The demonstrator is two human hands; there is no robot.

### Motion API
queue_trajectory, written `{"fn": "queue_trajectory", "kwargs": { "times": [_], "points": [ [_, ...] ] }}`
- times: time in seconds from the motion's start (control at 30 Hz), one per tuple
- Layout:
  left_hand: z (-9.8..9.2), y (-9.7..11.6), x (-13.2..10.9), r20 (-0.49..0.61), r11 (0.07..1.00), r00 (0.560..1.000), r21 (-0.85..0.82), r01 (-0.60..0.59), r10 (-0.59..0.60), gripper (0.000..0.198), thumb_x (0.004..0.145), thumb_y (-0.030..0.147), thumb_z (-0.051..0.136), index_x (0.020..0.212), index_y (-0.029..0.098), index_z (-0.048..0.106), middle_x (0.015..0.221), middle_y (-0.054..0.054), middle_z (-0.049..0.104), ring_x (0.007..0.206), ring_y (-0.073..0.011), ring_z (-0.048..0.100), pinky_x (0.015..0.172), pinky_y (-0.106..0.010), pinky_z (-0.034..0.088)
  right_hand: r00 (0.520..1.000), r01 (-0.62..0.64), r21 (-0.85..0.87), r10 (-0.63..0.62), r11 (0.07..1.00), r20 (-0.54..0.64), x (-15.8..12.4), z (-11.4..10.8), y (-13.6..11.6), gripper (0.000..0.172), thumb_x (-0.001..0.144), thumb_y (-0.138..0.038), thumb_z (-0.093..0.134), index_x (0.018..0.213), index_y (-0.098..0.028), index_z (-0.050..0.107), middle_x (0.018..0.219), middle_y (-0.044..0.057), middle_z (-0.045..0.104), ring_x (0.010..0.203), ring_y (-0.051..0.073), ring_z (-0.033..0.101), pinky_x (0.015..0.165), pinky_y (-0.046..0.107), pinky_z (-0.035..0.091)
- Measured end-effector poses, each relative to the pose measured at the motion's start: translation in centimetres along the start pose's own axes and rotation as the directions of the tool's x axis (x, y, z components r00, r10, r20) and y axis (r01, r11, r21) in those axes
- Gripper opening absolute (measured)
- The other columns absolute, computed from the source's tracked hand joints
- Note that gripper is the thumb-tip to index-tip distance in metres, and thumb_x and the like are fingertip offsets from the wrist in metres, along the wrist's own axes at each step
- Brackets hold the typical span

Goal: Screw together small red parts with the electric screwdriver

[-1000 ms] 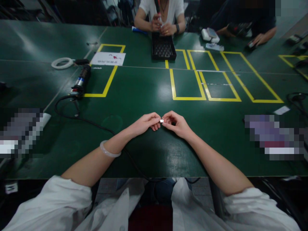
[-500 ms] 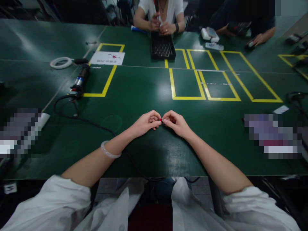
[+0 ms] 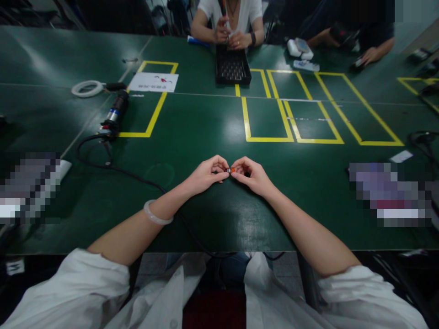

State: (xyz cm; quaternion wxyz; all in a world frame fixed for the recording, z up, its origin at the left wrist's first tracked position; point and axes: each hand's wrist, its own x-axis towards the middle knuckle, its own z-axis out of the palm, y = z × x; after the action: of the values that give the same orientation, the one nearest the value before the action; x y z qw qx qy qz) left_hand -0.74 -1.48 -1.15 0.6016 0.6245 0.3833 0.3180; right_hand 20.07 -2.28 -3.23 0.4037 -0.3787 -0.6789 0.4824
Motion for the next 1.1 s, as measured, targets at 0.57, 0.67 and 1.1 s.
{"fn": "queue_trajectory", "kwargs": {
  "times": [0.57, 0.67, 1.1],
  "points": [
    [0.32, -0.01, -0.31, -0.058, 0.942, 0.987, 0.312, -0.126, 0.151, 0.028, 0.083, 0.024, 0.068, 0.105, 0.015, 0.053, 0.098, -0.007, 0.063, 0.085, -0.0138, 0.063, 0.071, -0.024, 0.052, 0.979, 0.206, -0.283, -0.196, 0.937, 0.063, -0.11, -0.18, -0.51, 0.014, 0.087, -0.012, 0.059, 0.098, -0.021, 0.057, 0.090, 0.001, 0.060, 0.072, 0.012, 0.058, 0.065, 0.026, 0.047],
    [0.20, -0.04, -0.36, -0.053, 0.932, 0.985, 0.335, -0.136, 0.162, 0.029, 0.083, 0.024, 0.068, 0.106, 0.016, 0.054, 0.099, -0.007, 0.064, 0.086, -0.0143, 0.064, 0.072, -0.024, 0.053, 0.985, 0.172, -0.266, -0.165, 0.949, 0.047, -0.10, -0.17, -0.53, 0.016, 0.085, -0.013, 0.060, 0.098, -0.021, 0.056, 0.087, 0.001, 0.060, 0.071, 0.012, 0.058, 0.064, 0.026, 0.047],
    [0.05, 0.40, -0.48, -0.035, 0.901, 0.983, 0.407, -0.149, 0.178, 0.019, 0.090, 0.031, 0.063, 0.101, 0.016, 0.061, 0.099, -0.006, 0.066, 0.087, -0.0158, 0.065, 0.075, -0.026, 0.052, 0.995, 0.095, -0.154, -0.091, 0.983, 0.032, -0.17, -0.23, -0.03, 0.019, 0.089, -0.027, 0.066, 0.105, -0.021, 0.058, 0.090, 0.002, 0.066, 0.072, 0.013, 0.059, 0.066, 0.027, 0.046]
  ]
}}
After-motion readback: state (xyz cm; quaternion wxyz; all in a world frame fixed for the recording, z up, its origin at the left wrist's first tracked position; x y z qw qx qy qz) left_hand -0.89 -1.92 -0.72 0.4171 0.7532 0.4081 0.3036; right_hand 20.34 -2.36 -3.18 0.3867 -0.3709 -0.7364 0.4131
